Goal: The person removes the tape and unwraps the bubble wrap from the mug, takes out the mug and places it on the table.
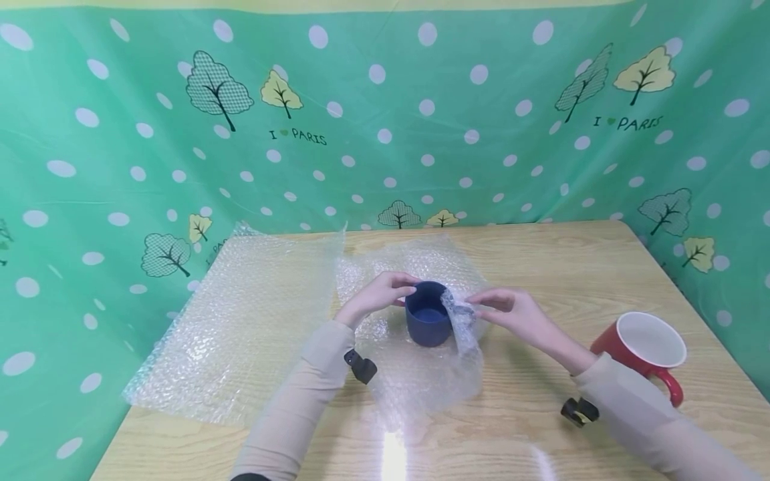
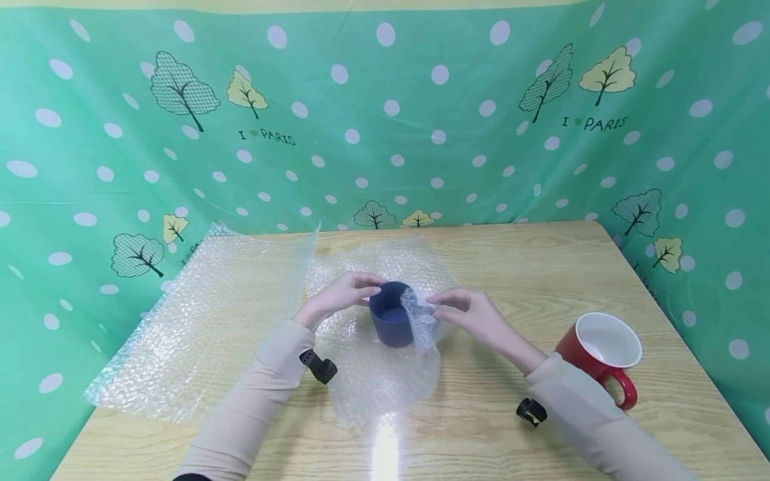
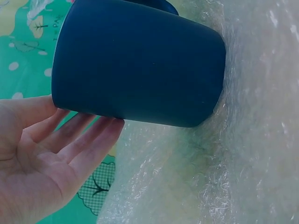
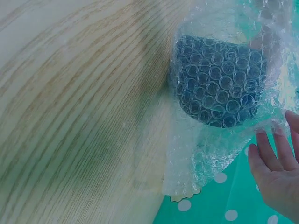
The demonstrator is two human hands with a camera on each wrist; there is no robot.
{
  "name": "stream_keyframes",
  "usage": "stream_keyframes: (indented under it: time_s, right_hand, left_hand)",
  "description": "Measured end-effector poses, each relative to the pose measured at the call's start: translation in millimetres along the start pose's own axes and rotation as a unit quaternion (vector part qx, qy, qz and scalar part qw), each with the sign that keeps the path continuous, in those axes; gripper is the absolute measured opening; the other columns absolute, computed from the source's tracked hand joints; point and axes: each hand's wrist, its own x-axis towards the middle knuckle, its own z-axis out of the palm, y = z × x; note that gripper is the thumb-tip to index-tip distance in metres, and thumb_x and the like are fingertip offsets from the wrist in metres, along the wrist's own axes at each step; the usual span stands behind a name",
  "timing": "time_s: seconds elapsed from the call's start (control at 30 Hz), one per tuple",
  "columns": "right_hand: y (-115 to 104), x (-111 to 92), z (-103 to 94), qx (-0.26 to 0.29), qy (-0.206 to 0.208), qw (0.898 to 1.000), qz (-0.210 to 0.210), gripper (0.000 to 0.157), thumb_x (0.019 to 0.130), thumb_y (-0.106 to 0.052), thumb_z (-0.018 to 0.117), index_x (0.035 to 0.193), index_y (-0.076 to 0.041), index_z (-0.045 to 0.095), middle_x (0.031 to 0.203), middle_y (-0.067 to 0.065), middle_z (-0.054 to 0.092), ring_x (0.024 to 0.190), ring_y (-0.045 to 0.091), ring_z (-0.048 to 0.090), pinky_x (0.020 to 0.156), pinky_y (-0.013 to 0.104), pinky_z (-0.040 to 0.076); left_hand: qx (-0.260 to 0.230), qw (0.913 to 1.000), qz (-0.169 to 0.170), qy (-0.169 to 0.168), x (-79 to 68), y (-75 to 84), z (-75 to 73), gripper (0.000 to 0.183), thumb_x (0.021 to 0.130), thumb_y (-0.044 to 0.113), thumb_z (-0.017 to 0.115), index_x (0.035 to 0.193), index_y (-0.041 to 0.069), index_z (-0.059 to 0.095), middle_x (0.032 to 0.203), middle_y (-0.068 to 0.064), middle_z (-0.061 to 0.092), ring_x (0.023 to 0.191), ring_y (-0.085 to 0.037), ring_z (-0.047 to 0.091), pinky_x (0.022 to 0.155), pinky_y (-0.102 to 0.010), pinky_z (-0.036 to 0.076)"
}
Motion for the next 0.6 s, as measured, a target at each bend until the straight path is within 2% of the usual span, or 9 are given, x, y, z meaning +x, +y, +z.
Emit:
stream_keyframes:
  time_s: [0.17,0.3,0.47,0.6]
  right_hand:
    - [-0.3,-4.8,-1.8,0.024,0.009,1.0,-0.008,0.019,0.081,-0.007,0.062,0.095,0.006,0.059,0.102,0.021,0.061,0.095,0.009,0.059,0.082,0.017,0.048]
    - [-0.8,-9.0,-3.6,0.022,0.017,1.0,0.007,0.018,0.081,-0.006,0.062,0.091,0.006,0.055,0.1,0.022,0.061,0.089,0.0,0.057,0.079,0.017,0.048]
    - [-0.4,-14.0,-6.0,0.017,0.028,0.999,0.023,0.021,0.08,-0.005,0.062,0.094,0.006,0.049,0.1,0.024,0.06,0.087,-0.007,0.054,0.077,0.016,0.048]
    - [1.0,-16.5,-8.3,0.012,0.024,1.0,0.016,0.025,0.081,-0.004,0.061,0.099,0.007,0.049,0.1,0.024,0.059,0.086,-0.007,0.054,0.076,0.016,0.049]
  left_hand:
    - [-0.005,1.0,-0.001,-0.003,-0.9,0.4,-0.5,0.031,0.09,0.005,0.047,0.119,-0.006,0.05,0.12,-0.021,0.052,0.104,-0.029,0.055,0.078,-0.029,0.053]
    - [-0.008,0.9999,-0.001,-0.006,-3.6,3.8,-0.6,0.032,0.09,0.005,0.047,0.119,-0.007,0.049,0.121,-0.022,0.051,0.106,-0.03,0.054,0.079,-0.03,0.052]
    - [-0.007,1.0,-0.003,-0.002,-0.9,-0.4,-0.6,0.031,0.09,0.005,0.047,0.119,-0.006,0.05,0.121,-0.02,0.052,0.105,-0.029,0.054,0.078,-0.029,0.053]
    - [-0.005,1.0,-0.004,-0.001,-0.8,-0.4,-0.5,0.031,0.09,0.005,0.047,0.119,-0.005,0.05,0.121,-0.019,0.052,0.105,-0.028,0.054,0.078,-0.029,0.053]
